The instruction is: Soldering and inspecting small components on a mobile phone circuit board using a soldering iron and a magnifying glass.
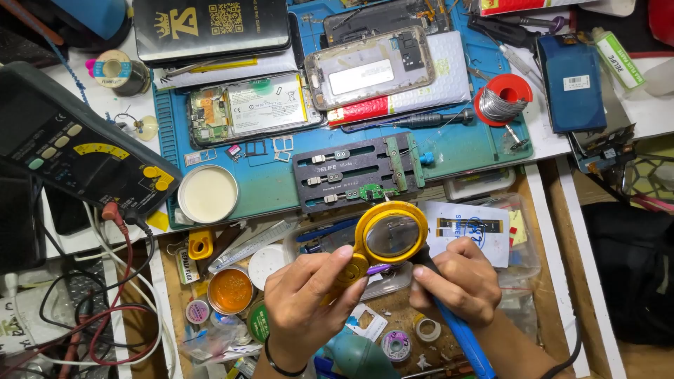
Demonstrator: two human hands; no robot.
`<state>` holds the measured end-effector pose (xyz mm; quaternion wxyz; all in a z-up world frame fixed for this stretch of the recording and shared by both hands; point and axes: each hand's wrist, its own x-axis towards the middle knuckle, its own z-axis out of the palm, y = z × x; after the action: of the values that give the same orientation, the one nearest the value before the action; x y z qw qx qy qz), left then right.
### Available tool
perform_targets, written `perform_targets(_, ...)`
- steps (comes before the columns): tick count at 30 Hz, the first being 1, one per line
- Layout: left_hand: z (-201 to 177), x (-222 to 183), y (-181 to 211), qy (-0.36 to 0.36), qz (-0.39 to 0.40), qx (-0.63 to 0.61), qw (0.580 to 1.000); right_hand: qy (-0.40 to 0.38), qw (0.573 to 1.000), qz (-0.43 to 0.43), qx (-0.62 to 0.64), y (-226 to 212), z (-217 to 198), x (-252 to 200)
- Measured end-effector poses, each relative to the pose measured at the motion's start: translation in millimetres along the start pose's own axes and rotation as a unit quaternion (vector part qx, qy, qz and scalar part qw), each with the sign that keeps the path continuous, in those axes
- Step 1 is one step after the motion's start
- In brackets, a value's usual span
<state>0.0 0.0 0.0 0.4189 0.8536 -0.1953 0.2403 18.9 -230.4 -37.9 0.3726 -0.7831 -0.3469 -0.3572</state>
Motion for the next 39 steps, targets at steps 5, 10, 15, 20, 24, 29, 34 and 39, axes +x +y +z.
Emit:
perform_targets(5, 0, -1, 0, -0.001, 0.000, 0.004, 1.000, -0.001, 1.000, -0.003, 0.007, 0, 0, 0)
perform_targets(10, -1, 0, 1, 0.000, 0.000, 0.002, 1.000, -0.004, 1.000, -0.006, 0.000, -2, 1, 3)
perform_targets(15, -2, 0, 1, 0.003, 0.000, -0.005, 1.000, 0.000, 1.000, -0.007, -0.019, -6, 4, 7)
perform_targets(20, -3, 1, 1, 0.011, 0.002, -0.006, 1.000, -0.007, 1.000, -0.016, -0.003, -5, -3, 0)
perform_targets(24, -8, -10, -4, 0.029, -0.041, 0.014, 0.999, 0.007, 0.999, -0.036, 0.017, -1, -9, -8)
perform_targets(29, -9, -21, -12, 0.084, -0.100, -0.026, 0.991, 0.089, 0.995, -0.037, 0.027, 3, -15, -9)
perform_targets(34, -8, -25, -8, 0.113, -0.165, -0.040, 0.979, 0.137, 0.989, 0.056, 0.018, -7, -31, -9)
perform_targets(39, -2, -41, -8, 0.161, -0.225, -0.108, 0.955, 0.311, 0.909, 0.266, 0.081, -12, -37, -8)
